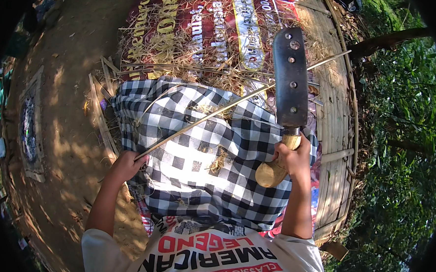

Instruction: The person strips or scrapes a long bamboo stick using a large knife with a wooden handle while the bamboo rests on a bamboo platform covered with a checkered cloth.

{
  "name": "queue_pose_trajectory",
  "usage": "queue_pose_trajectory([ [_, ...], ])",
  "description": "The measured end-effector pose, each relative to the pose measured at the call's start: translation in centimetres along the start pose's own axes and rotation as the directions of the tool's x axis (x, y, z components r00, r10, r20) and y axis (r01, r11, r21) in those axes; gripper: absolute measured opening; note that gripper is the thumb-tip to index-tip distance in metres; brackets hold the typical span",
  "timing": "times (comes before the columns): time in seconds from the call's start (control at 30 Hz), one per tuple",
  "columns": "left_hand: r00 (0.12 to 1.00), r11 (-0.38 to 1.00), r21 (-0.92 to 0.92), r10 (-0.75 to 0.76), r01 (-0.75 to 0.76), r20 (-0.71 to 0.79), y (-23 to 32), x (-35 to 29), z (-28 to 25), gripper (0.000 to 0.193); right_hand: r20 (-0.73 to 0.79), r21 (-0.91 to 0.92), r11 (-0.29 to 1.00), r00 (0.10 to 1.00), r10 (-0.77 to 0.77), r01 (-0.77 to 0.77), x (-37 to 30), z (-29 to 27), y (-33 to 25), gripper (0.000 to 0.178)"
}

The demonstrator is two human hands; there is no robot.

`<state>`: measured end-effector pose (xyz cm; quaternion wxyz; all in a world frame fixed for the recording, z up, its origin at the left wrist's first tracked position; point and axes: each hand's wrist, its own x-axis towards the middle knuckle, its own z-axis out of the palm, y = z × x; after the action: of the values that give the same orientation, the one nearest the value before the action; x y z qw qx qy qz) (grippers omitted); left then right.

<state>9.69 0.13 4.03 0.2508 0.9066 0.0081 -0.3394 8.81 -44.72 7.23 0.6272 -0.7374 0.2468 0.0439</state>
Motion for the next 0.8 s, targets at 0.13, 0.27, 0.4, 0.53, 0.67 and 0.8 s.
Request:
queue_pose_trajectory([
  [0.13,0.998,0.998,-0.025,0.053,-0.054,-0.035,0.0,-0.5,-0.3,0.049,0.163,-0.034,0.995,0.982,0.100,-0.096,-0.6,0.3,0.7,0.031],
  [0.27,0.999,0.998,0.051,0.047,-0.047,-0.004,-0.8,0.0,0.1,0.049,0.044,0.029,0.999,0.999,0.030,-0.031,0.1,-0.9,-0.2,0.018],
  [0.4,1.000,1.000,-0.011,0.011,-0.012,-0.005,-0.6,-0.1,0.1,0.051,0.133,-0.040,0.995,0.986,0.096,-0.091,-1.4,1.7,0.9,0.029],
  [0.53,0.997,0.997,0.012,0.079,-0.079,0.013,-0.6,-0.2,-0.2,0.052,0.162,-0.125,0.992,0.986,0.032,-0.012,-1.2,0.5,0.6,0.026],
  [0.67,0.999,1.000,0.008,0.028,-0.029,0.031,-1.1,0.3,0.5,0.053,0.017,-0.056,0.998,1.000,0.002,-0.001,-0.8,0.5,-0.3,0.025],
  [0.8,0.999,0.999,-0.014,0.031,-0.031,0.013,-1.4,0.1,0.3,0.055,0.228,-0.148,0.987,0.970,0.089,-0.056,-2.8,3.1,1.1,0.028],
])
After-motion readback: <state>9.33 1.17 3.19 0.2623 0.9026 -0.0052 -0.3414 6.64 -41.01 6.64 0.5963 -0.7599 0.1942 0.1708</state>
